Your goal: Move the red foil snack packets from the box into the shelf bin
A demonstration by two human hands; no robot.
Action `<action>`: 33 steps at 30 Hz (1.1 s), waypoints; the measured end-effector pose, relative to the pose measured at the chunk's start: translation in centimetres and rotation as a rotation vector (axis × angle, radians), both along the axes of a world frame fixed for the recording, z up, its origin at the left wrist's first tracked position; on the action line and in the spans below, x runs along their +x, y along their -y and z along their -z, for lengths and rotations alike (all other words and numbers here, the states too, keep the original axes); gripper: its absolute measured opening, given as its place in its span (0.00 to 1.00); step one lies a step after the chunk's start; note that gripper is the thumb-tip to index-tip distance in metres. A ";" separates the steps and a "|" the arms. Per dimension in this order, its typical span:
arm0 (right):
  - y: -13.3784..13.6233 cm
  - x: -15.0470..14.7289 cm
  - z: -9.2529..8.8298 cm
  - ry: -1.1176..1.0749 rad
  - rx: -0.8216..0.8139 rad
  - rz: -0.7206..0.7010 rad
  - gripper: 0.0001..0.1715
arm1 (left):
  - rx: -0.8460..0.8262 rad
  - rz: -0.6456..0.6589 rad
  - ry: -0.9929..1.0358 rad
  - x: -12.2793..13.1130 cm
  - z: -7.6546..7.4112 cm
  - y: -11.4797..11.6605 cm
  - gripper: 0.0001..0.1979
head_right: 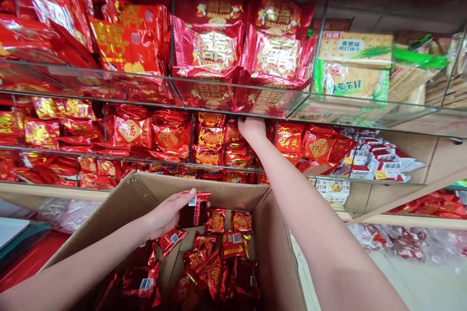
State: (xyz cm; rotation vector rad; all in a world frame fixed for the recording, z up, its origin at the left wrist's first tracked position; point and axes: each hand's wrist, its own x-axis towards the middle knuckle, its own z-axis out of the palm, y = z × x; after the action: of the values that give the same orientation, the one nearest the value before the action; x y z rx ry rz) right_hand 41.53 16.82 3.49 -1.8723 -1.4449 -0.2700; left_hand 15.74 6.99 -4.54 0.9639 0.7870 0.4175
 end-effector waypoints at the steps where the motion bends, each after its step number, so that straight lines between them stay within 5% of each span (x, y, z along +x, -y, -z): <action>1: 0.9 -0.2 -0.1 -0.023 0.005 0.014 0.11 | -0.040 -0.012 0.019 0.0 -0.2 -0.1 0.21; 6: 8.7 -4.4 0.4 -0.222 0.177 -0.190 0.11 | -0.105 -0.093 0.127 -0.3 -1.9 -0.2 0.22; 11: 15.6 -9.6 4.5 -0.665 -0.286 -0.537 0.17 | -0.070 -0.089 0.312 0.0 -3.1 0.6 0.23; 14: 16.6 -10.5 6.3 -0.992 -0.444 -0.698 0.17 | -0.074 -0.056 0.352 0.4 -3.1 1.1 0.24; 17: 16.4 -10.1 6.8 -1.135 -0.465 -0.712 0.15 | -0.100 -0.009 0.377 0.6 -3.0 1.4 0.25; 22: 16.5 -9.4 7.0 -1.016 -0.360 -0.661 0.13 | -0.063 -0.006 0.322 0.2 -3.0 0.9 0.21; 29: 17.2 -9.1 7.3 -0.390 0.055 -0.665 0.17 | -0.149 0.043 0.296 -0.8 -3.8 0.6 0.23; 33: 17.3 -9.1 7.3 -0.640 0.050 -0.603 0.21 | 0.012 -0.076 0.314 -0.2 -3.9 1.5 0.29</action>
State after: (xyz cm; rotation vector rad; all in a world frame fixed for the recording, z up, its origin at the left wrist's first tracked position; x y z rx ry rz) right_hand 32.39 -0.48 -3.79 -1.2261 -1.4275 0.5322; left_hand 15.52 5.54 -0.68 0.8548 0.5371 0.6229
